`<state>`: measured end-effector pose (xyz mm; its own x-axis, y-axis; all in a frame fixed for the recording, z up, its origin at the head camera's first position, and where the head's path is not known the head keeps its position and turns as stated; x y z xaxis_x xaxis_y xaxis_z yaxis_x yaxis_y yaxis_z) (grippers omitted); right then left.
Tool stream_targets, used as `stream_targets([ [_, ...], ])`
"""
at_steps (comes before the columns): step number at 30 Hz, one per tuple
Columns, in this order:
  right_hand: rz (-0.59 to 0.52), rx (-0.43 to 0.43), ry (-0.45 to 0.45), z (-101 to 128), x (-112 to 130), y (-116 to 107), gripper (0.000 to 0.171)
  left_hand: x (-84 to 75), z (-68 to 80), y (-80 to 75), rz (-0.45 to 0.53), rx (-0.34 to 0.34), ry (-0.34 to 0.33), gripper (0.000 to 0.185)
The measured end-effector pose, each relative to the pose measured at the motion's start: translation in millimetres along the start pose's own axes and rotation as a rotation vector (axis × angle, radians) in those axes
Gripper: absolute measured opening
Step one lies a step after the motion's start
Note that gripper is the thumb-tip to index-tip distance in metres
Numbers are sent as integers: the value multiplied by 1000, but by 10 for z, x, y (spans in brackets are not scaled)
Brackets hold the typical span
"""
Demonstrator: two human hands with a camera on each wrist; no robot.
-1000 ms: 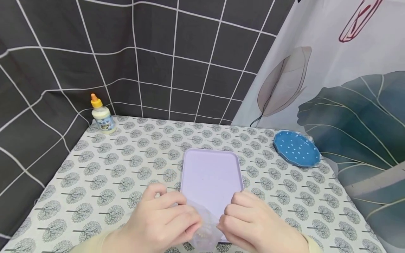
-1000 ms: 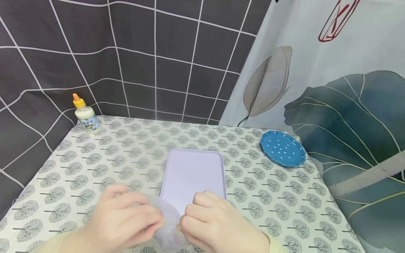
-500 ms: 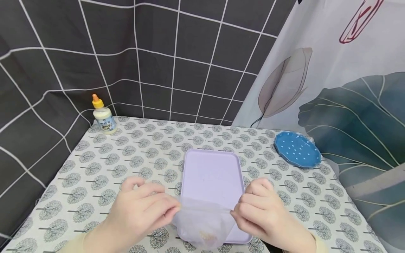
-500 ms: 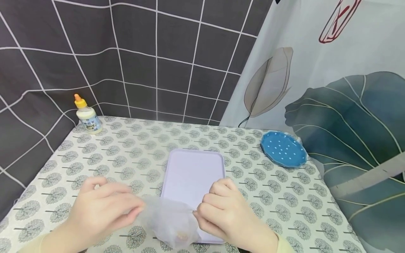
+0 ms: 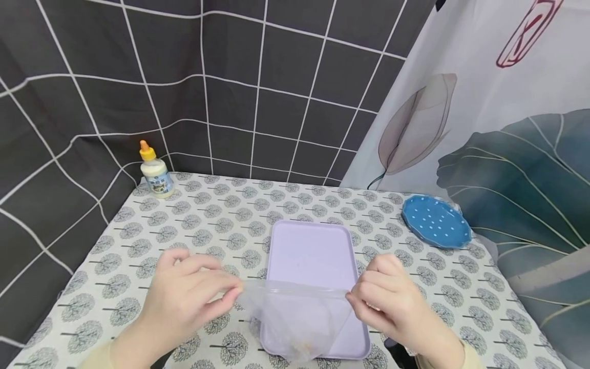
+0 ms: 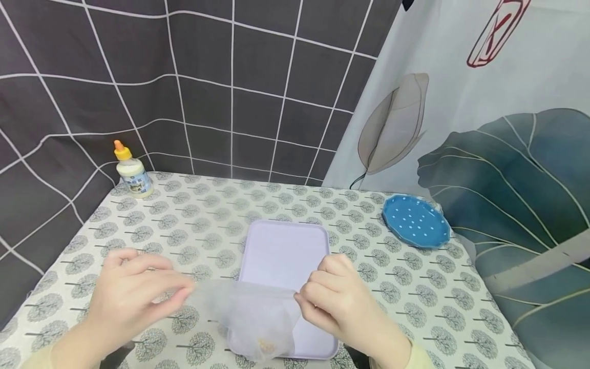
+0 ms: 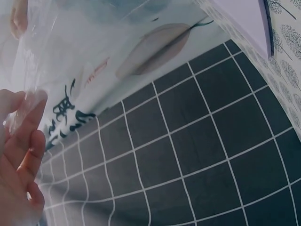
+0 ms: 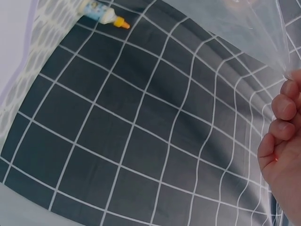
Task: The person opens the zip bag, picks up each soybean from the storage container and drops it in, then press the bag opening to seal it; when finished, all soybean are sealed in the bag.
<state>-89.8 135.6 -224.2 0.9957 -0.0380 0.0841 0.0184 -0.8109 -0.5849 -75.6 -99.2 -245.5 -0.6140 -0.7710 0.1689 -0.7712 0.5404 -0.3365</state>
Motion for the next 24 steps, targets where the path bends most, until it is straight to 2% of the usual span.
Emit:
stream_targets([
  [5,-1,-1,21,7,-23,-13,32,72,49,-4,16,31,-43,28],
  [9,0,7,45,28,-52,-13,32,116,68,-5,4,32,-48,30],
  [15,16,20,74,65,-107,-2,32,166,89,-5,-74,15,-72,35],
  [19,49,34,131,96,-192,23,30,209,102,15,-131,9,-110,36],
  [24,80,21,196,136,-302,50,26,271,112,34,-164,93,-200,34],
])
Point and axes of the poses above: each hand's wrist, its own z-axis away from the middle knuckle, its own y-axis out of the palm, x = y × z, the point moved 5 cm from there along -z, towards the middle knuckle, and after that the axes turned 13 degrees about -z, right-handed, at the moved point
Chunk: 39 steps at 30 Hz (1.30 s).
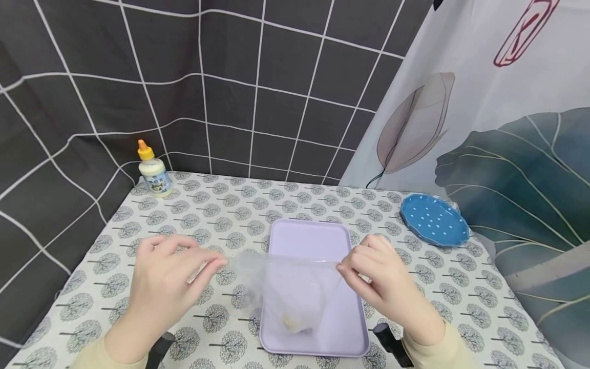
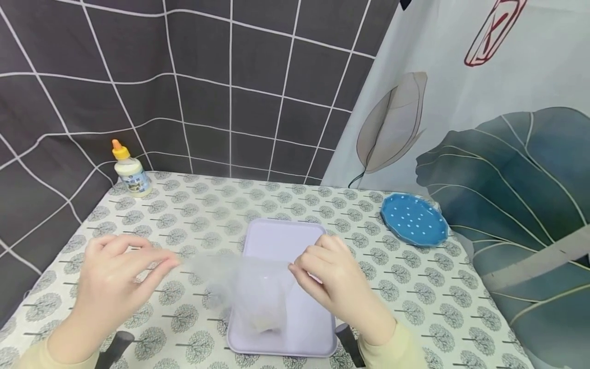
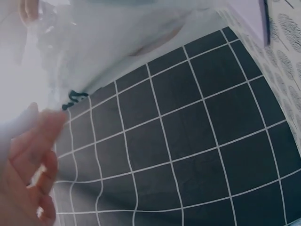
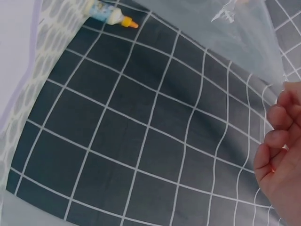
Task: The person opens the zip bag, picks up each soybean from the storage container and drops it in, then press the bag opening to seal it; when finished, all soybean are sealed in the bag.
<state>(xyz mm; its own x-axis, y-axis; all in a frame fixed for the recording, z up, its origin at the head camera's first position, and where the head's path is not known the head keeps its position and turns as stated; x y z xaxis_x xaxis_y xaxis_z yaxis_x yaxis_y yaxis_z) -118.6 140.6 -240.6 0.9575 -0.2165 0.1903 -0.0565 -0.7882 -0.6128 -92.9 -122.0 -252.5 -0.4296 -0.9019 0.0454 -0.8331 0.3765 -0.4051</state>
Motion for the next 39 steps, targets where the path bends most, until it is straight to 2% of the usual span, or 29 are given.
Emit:
stream_targets([
  [3,-1,-10,21,2,-23,15,25,0,-32,22,-15,47,-66,34],
  [6,-10,-4,41,-13,-29,54,24,-87,-88,53,-6,35,-96,41],
  [9,-19,2,37,-35,-20,123,22,-261,-155,97,42,0,-54,41],
  [11,-22,0,30,-43,-12,166,22,-380,-190,121,96,-23,-12,33],
  [14,-28,-12,37,-36,-12,210,24,-475,-213,159,171,-31,5,21],
  [17,-38,6,55,19,-39,240,33,-455,-217,177,205,-44,-28,18],
  [20,-32,93,95,142,-73,324,46,-391,-212,171,201,-74,-68,20],
  [22,-15,166,111,242,-75,425,49,-353,-209,159,201,-95,-94,20],
  [24,9,231,131,328,-61,539,45,-327,-208,151,204,-110,-110,21],
  [29,44,277,136,432,-15,717,17,-292,-208,145,207,-119,-129,22],
  [36,15,273,178,481,-45,731,16,-219,-231,108,196,-154,-158,24],
  [39,7,287,225,506,-76,710,14,-206,-241,105,201,-137,-159,23],
])
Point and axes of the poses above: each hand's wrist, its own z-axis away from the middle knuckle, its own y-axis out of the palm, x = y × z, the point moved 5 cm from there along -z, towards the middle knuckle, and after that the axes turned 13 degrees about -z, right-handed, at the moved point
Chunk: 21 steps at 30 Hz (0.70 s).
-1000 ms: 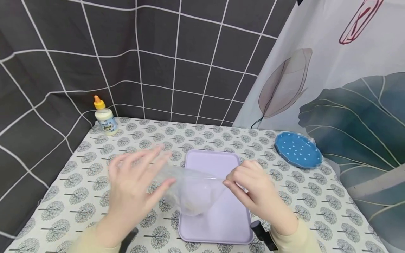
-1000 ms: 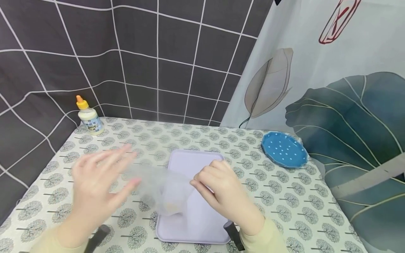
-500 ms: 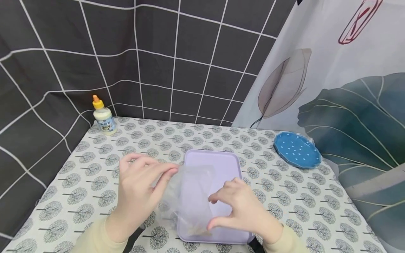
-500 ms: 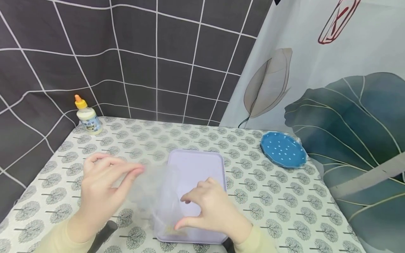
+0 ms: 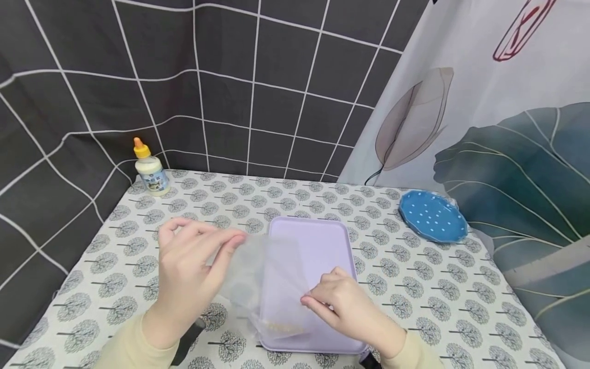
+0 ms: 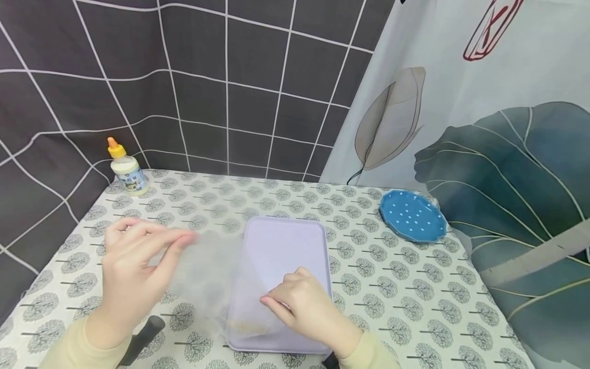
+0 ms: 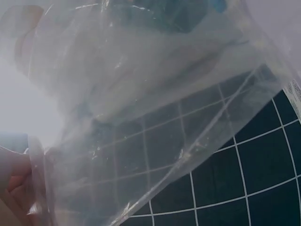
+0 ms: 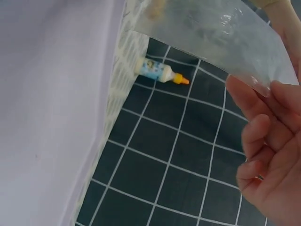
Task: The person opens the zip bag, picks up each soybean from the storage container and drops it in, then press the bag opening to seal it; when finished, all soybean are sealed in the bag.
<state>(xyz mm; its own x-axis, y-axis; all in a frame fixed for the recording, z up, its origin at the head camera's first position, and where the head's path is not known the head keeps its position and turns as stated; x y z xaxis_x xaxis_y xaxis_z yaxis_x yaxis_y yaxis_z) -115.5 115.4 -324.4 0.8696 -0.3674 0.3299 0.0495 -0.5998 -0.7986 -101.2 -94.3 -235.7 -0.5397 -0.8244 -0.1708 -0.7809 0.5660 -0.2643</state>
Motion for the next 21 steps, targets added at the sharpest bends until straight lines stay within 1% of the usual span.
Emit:
stream_targets([
  [3,13,-12,39,2,-25,-45,13,-25,-1,13,-2,35,20,24],
  [6,15,-66,68,-32,-20,-125,26,-92,-5,38,1,68,75,25],
  [8,-10,-136,78,-73,-2,-193,32,-149,-10,59,15,87,124,23],
  [9,-31,-177,71,-95,11,-226,32,-179,-12,68,23,92,150,22],
  [11,-75,-265,42,-135,43,-288,24,-227,-14,80,37,94,192,22],
  [12,-99,-302,28,-149,55,-313,20,-237,-13,80,37,92,199,23],
  [13,-120,-338,9,-160,66,-337,15,-234,-14,78,32,87,196,25],
  [15,-147,-387,-19,-167,73,-371,9,-190,-7,63,26,67,159,31],
  [19,-165,-423,-17,-143,43,-417,7,12,67,29,26,43,11,43],
  [20,-162,-428,-11,-132,28,-429,7,69,102,28,26,53,-24,44],
  [21,-162,-431,-5,-120,12,-442,7,124,140,33,16,79,-54,46],
])
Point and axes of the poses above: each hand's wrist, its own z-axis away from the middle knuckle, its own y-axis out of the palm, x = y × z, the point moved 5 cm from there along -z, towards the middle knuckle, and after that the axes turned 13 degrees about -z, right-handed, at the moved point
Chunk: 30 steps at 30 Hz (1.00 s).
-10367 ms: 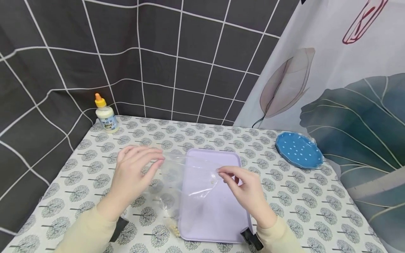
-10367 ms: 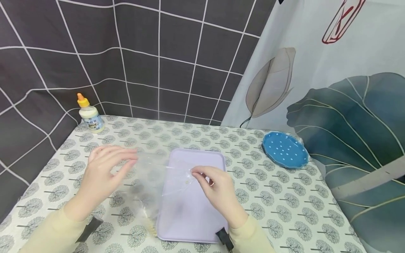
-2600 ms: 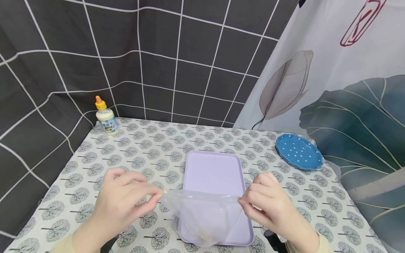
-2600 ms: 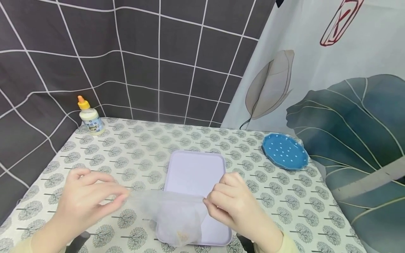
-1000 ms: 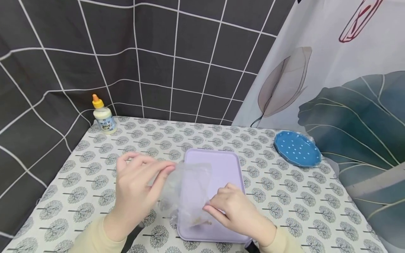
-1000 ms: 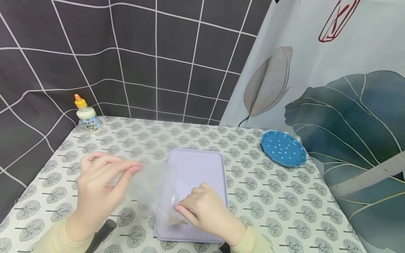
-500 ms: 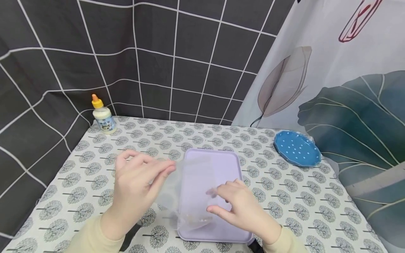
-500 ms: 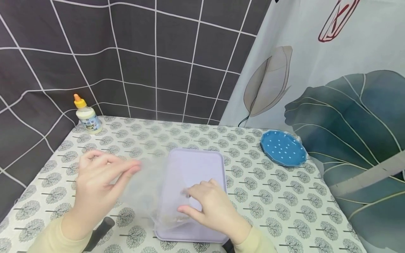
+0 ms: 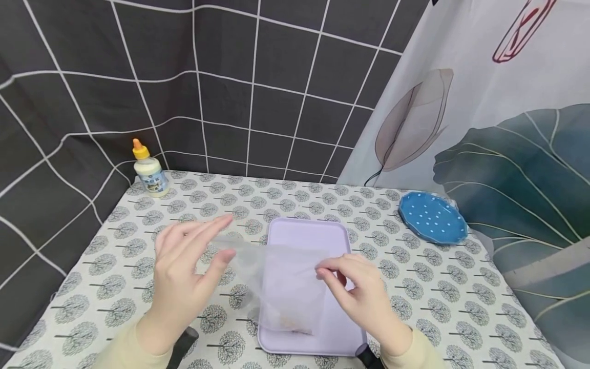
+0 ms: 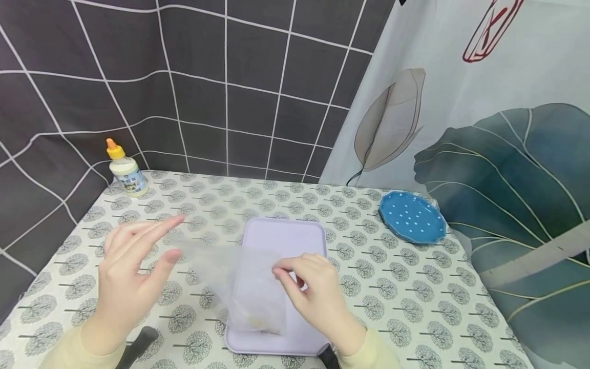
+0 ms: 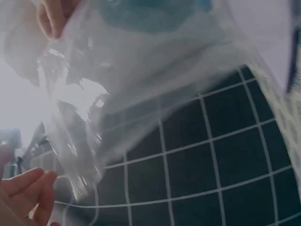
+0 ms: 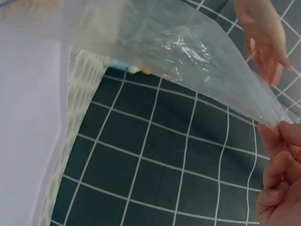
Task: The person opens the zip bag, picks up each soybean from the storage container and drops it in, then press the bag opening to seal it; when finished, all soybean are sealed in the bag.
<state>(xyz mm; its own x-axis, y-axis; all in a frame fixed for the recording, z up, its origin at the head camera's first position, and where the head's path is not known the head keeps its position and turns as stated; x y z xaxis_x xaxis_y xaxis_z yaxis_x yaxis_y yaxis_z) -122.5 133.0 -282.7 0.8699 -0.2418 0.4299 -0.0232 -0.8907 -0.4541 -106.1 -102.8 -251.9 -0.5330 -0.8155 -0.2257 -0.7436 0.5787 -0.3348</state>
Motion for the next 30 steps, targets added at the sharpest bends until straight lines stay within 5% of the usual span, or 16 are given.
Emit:
stream_targets([
  [6,23,-18,21,46,-59,-109,7,286,189,147,-63,332,-166,37],
  [9,39,-24,58,71,-88,-154,14,329,221,198,-21,407,-199,25],
  [15,99,-174,120,-4,-80,-309,37,164,151,170,50,300,-59,13],
  [19,125,-224,-92,-169,174,-277,24,5,84,132,81,220,36,12],
  [24,152,-160,-380,-382,563,-63,18,-203,21,85,145,155,133,17],
  [30,207,-2,-388,-519,704,148,23,-383,-16,37,250,75,190,14],
])
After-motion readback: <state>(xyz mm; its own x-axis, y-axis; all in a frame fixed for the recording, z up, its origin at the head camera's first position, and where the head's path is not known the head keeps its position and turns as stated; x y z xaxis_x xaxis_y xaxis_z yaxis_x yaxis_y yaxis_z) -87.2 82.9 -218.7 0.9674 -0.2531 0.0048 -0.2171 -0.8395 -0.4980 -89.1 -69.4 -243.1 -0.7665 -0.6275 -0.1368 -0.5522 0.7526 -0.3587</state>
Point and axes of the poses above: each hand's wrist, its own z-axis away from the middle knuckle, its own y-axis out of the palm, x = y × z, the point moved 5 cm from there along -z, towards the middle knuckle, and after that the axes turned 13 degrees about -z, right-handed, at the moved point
